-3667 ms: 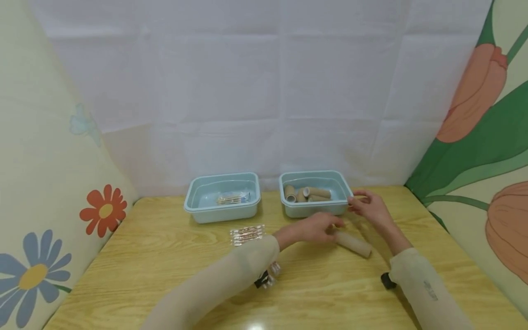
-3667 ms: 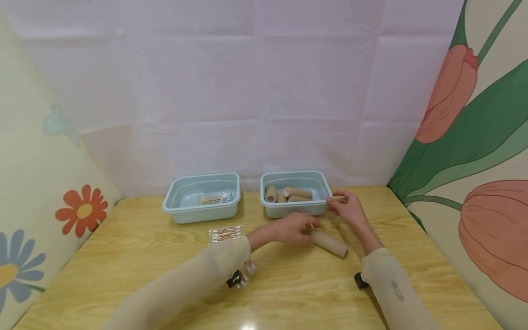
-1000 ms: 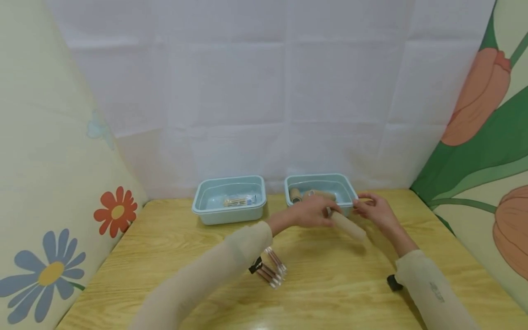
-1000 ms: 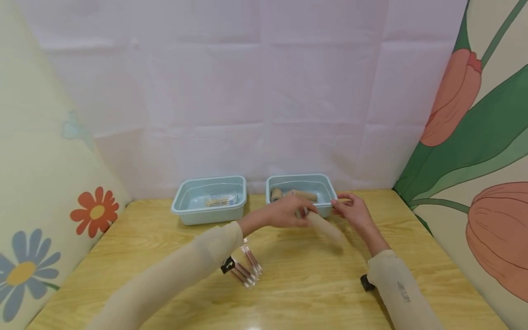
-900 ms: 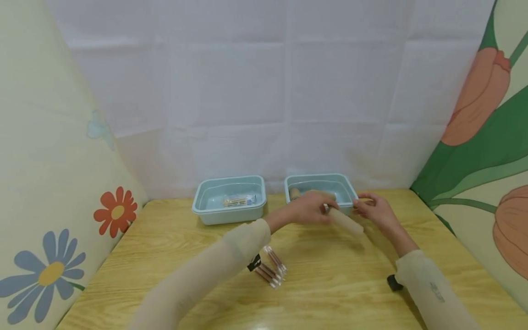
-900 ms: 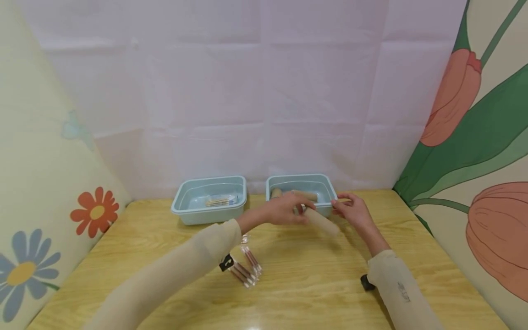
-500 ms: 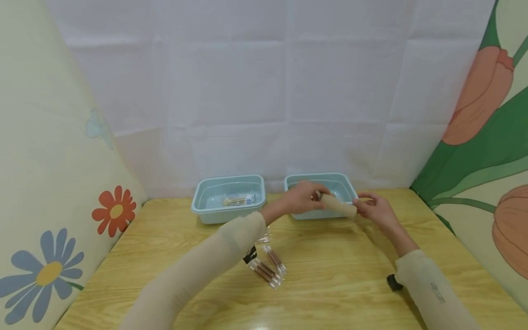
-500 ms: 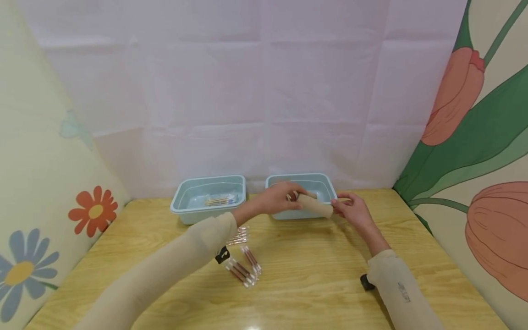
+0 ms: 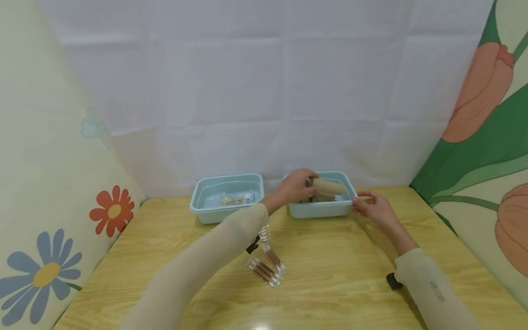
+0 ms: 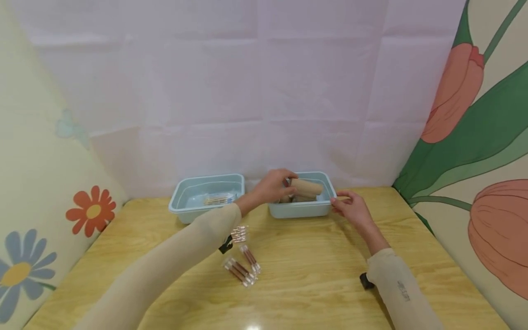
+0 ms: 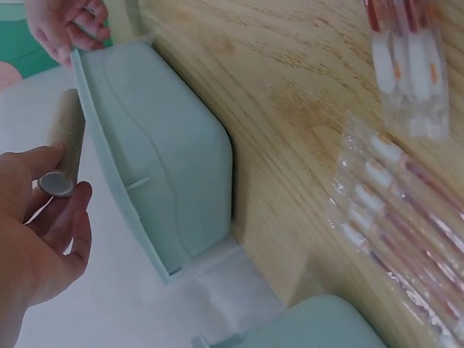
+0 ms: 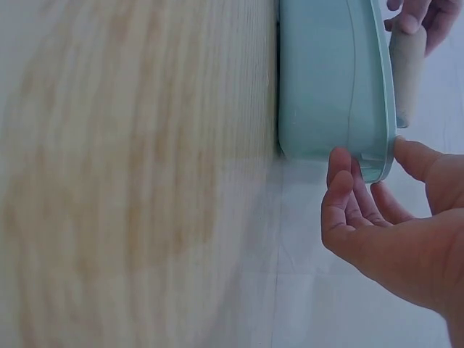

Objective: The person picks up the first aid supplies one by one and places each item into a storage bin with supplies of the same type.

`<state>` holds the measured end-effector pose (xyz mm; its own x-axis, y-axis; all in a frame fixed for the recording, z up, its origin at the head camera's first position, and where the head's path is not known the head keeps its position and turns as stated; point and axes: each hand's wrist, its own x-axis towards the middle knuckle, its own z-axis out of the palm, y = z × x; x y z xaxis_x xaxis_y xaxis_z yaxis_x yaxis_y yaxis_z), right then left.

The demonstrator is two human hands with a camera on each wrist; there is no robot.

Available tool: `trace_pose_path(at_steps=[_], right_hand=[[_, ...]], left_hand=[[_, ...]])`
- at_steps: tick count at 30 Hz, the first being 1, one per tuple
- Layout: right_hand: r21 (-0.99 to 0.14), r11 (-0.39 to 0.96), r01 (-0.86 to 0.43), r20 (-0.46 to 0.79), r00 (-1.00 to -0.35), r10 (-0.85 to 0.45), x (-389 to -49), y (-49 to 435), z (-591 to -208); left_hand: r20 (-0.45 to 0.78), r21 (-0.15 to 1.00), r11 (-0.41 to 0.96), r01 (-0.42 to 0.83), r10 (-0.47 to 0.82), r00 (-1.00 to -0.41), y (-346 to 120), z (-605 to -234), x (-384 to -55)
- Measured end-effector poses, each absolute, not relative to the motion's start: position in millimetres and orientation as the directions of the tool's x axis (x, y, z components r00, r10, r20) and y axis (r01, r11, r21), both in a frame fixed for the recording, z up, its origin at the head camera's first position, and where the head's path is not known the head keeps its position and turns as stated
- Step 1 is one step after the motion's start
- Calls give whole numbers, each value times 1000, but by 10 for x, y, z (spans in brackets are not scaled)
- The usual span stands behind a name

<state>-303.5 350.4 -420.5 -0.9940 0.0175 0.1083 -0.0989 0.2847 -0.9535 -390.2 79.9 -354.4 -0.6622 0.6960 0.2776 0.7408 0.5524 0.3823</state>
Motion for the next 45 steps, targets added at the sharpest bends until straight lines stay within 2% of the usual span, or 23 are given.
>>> trace_pose_path(at_steps=[7, 20, 31, 37, 45], right_hand=[[-954, 282, -99, 109, -994, 20, -3018, 3462, -4210], [-964, 247, -101, 109, -994, 19, -3020, 3368, -4220], [-965, 238, -106, 110, -994, 3, -3074, 3328, -4275], [-969, 226, -100, 102, -995, -4, -3118, 3267, -4304], [-968, 222, -115, 109, -993, -37, -3195, 3190, -4312]], left_hand=[[281, 359, 604, 711, 657, -700, 808, -3628, -4004], [250, 297, 758, 580, 525, -814, 814, -3676, -4123], [140, 404, 785, 469, 453, -880, 847, -3718, -4163], [132, 414, 788, 457, 444, -886, 746, -3677, -4140], [301, 350, 746, 567, 483, -822, 396, -3447, -4092]])
